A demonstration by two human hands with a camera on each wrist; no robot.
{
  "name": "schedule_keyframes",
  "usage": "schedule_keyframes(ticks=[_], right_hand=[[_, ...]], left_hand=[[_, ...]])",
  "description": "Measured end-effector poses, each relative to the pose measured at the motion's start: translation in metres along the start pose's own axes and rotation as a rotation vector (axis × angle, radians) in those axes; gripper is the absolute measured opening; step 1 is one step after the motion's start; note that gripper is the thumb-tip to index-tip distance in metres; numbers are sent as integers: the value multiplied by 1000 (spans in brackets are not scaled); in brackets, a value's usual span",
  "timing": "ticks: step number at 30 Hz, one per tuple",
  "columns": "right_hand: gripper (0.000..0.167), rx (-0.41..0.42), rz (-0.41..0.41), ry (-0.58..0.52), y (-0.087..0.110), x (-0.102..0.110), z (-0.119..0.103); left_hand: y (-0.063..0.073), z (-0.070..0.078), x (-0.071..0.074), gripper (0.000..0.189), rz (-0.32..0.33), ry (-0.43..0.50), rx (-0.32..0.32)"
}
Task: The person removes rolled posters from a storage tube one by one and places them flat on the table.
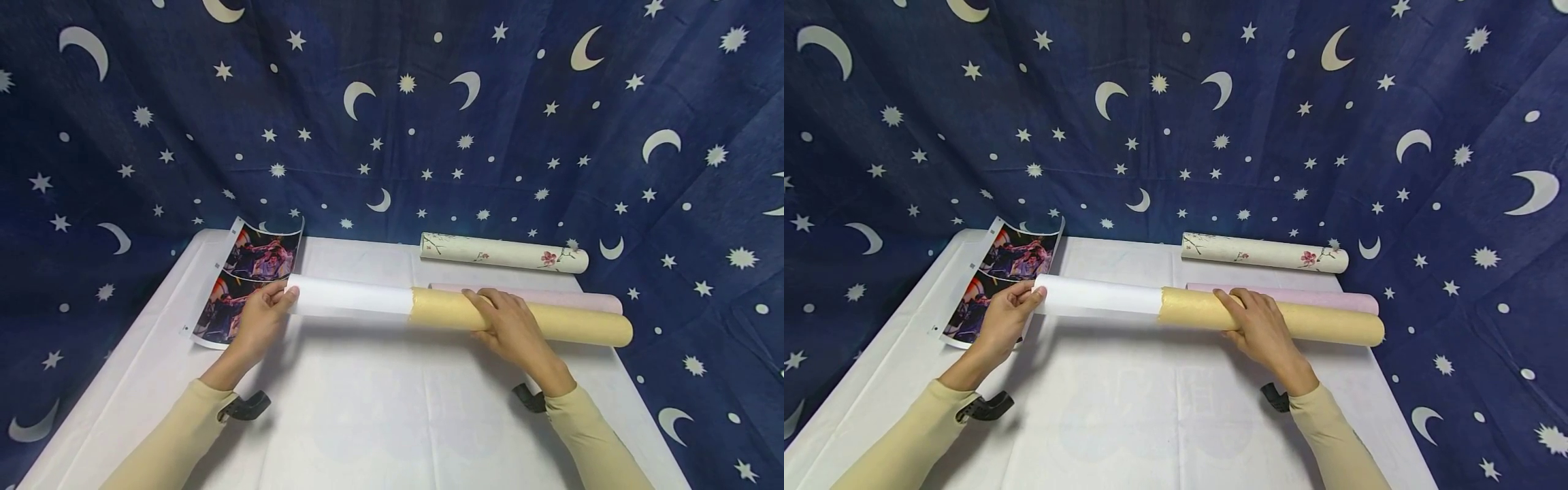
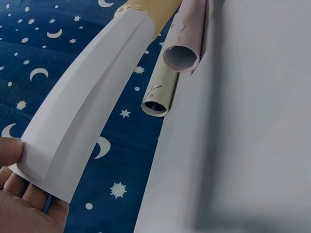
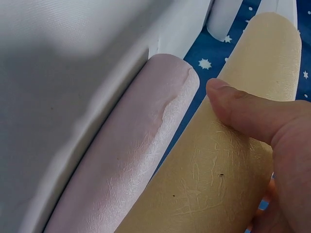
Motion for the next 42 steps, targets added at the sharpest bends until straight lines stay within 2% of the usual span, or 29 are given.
schedule_keyframes(ticks=[6,15,22,29,35,42], right_hand=[[87,-20,-4,-11,1,2,2],[86,-41,-12,-16,4,0,5],[86,-60,7,-31,7,-3,11],[86,-72,6,-50,9,-1,12],[86,-87,6,-63,11,-2,16],[85,-113,12,-66,18,-3,23]], left_hand=[[-1,-1,6,40,14,20,-23],[-1,-4,18,47,29,63,3],[1,-3,27,48,95,82,-17],[2,-3,34,49,152,108,6],[3,-4,41,43,190,119,3],[4,-6,49,34,217,177,35]])
Point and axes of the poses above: each hand's wrist, its own y-axis away from the middle knuckle, its own x-axis out of the back of the hand, z = x × y, the point moved 3 cm from there along -y, towards the middle knuckle
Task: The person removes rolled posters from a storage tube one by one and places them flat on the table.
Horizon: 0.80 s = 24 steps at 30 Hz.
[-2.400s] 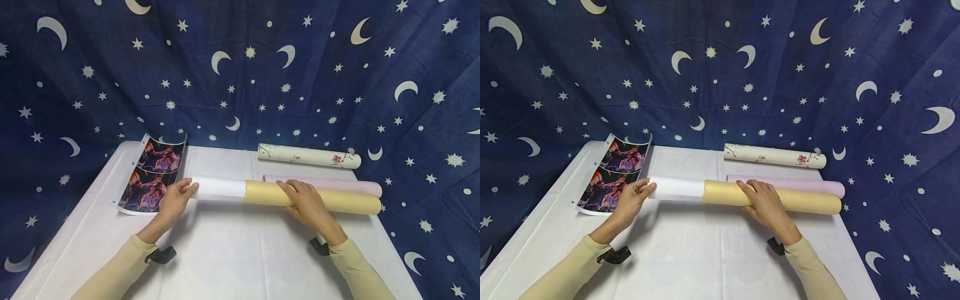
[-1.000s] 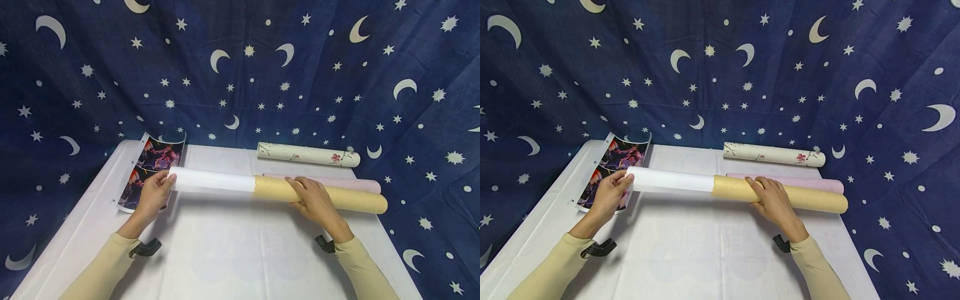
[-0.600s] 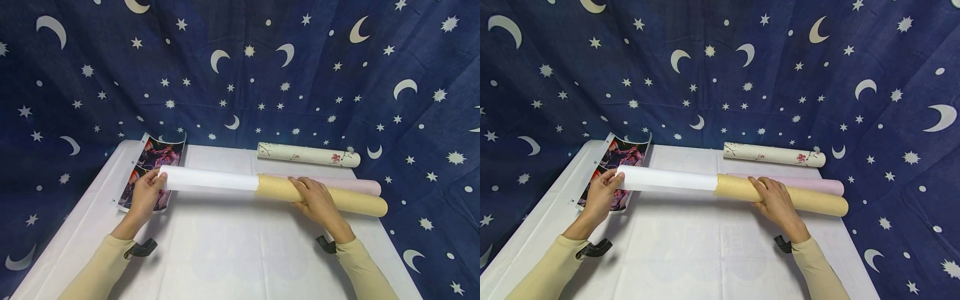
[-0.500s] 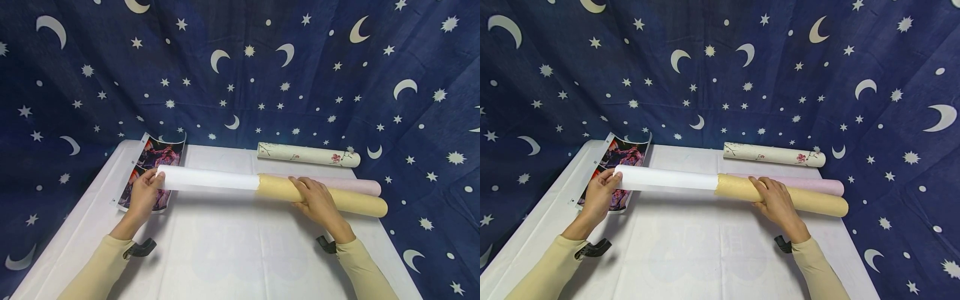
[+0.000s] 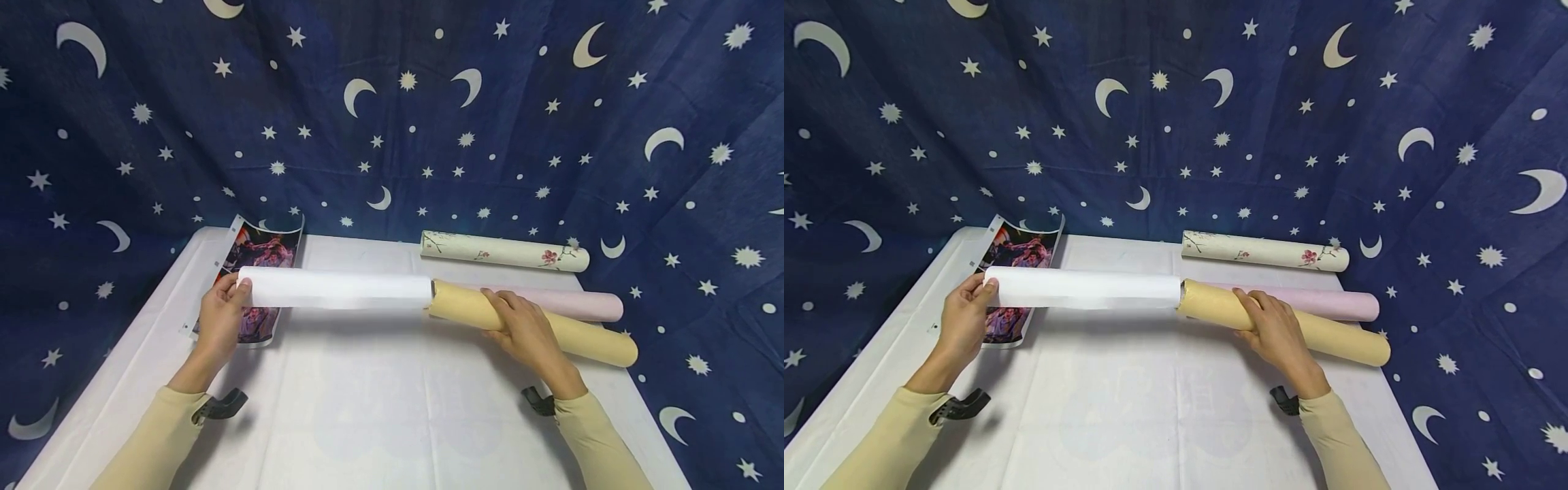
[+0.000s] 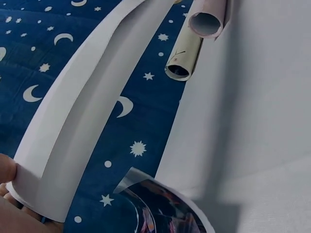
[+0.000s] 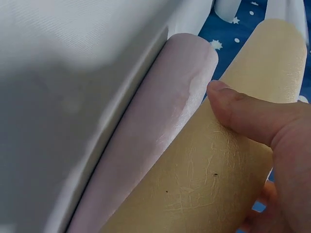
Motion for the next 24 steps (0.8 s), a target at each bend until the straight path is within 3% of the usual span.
schedule_keyframes(ticks=[7,13,24], right_hand=[[85,18,-39,28,12,-4,5],[83,44,-63,36,23,-11,10],[82,87,-93,83,29,-24,16]], left_hand=[[-3,2,6,40,47,26,-1],[-4,3,7,42,51,67,-8],[-4,2,4,39,54,44,7]])
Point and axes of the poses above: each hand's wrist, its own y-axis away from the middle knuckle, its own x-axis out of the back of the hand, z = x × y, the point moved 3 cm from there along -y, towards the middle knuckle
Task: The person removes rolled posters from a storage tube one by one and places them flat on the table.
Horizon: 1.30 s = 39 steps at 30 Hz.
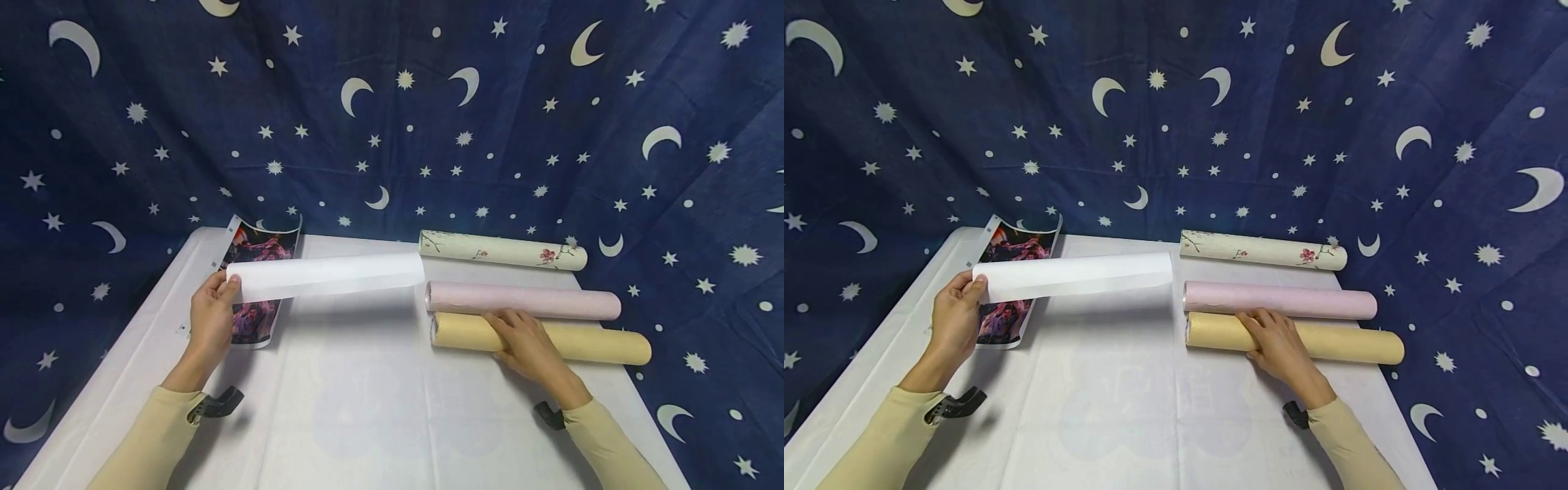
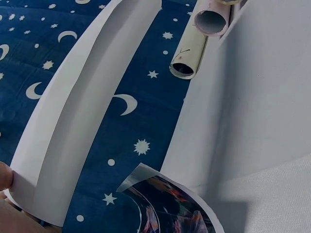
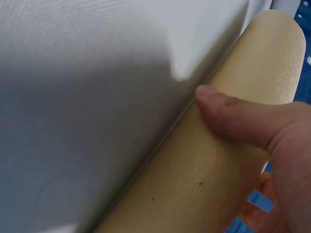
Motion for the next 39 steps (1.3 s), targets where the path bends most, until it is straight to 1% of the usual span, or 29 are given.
schedule_keyframes(ticks=[4,6,15,22,29,34,39], right_hand=[[82,10,10,29,-3,-4,1],[81,11,16,38,-6,-5,2],[81,10,35,65,-22,-10,11],[80,4,43,61,-36,-13,20],[76,4,43,50,-48,-15,28],[76,2,50,48,-58,-18,35],[74,-7,48,47,-66,-20,39]], left_hand=[[0,-1,-1,35,0,11,7],[0,-1,-1,36,-2,10,10],[1,-3,0,27,2,71,11],[2,-3,0,21,-1,67,-2],[3,-6,1,22,4,52,11],[4,-8,0,21,-2,79,14],[5,-10,-1,19,-19,98,1]])
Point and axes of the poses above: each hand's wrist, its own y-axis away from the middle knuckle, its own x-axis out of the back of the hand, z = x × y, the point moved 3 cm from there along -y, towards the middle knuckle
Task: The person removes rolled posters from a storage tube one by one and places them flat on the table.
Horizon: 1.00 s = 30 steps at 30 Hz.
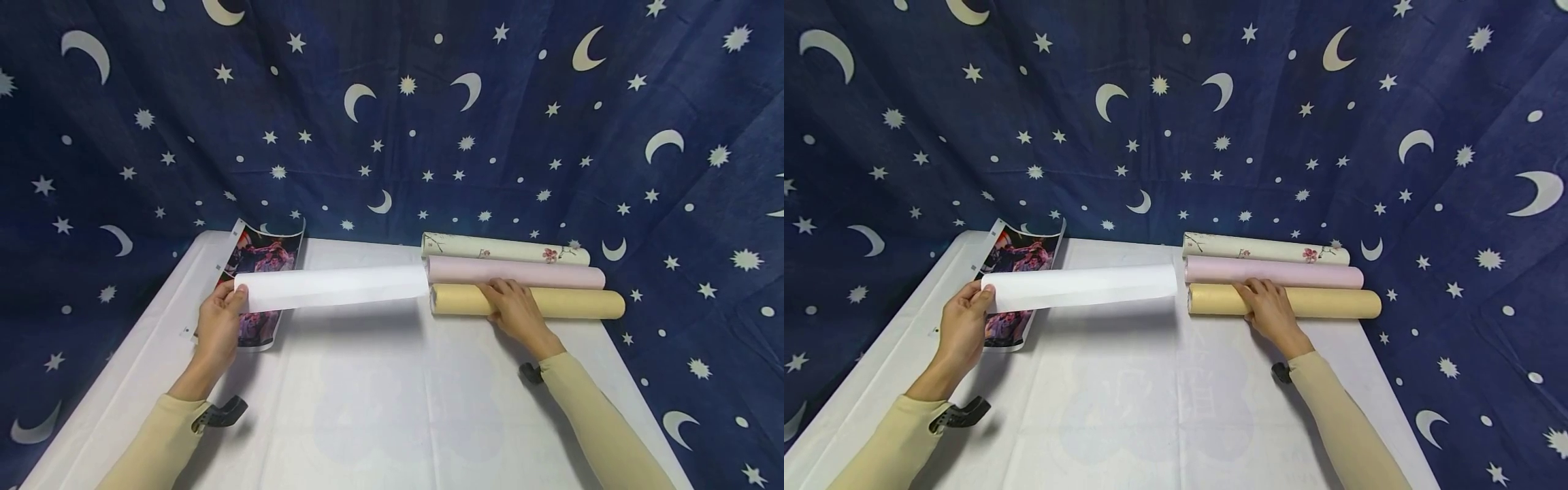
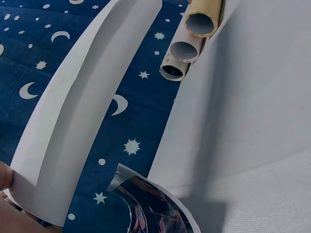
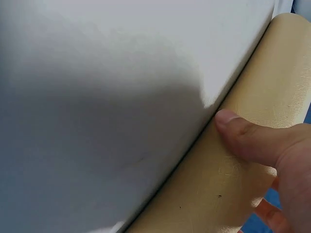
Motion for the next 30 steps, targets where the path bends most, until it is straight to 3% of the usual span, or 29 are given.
schedule_keyframes(ticks=[6,14,21,25,30], right_hand=[[73,-54,-26,-17,-7,-1,2],[70,-89,-30,-26,-9,2,0],[51,-46,158,-51,-8,34,-24],[48,4,259,-81,-8,59,-45],[40,79,318,-125,-7,84,-76]], left_hand=[[-1,-5,-2,14,-13,21,0],[0,-9,-6,21,-31,-49,-23],[3,-8,-13,25,-73,-43,-22],[5,-6,-21,35,-97,-103,-31],[8,-5,-33,41,-139,-144,-31]])
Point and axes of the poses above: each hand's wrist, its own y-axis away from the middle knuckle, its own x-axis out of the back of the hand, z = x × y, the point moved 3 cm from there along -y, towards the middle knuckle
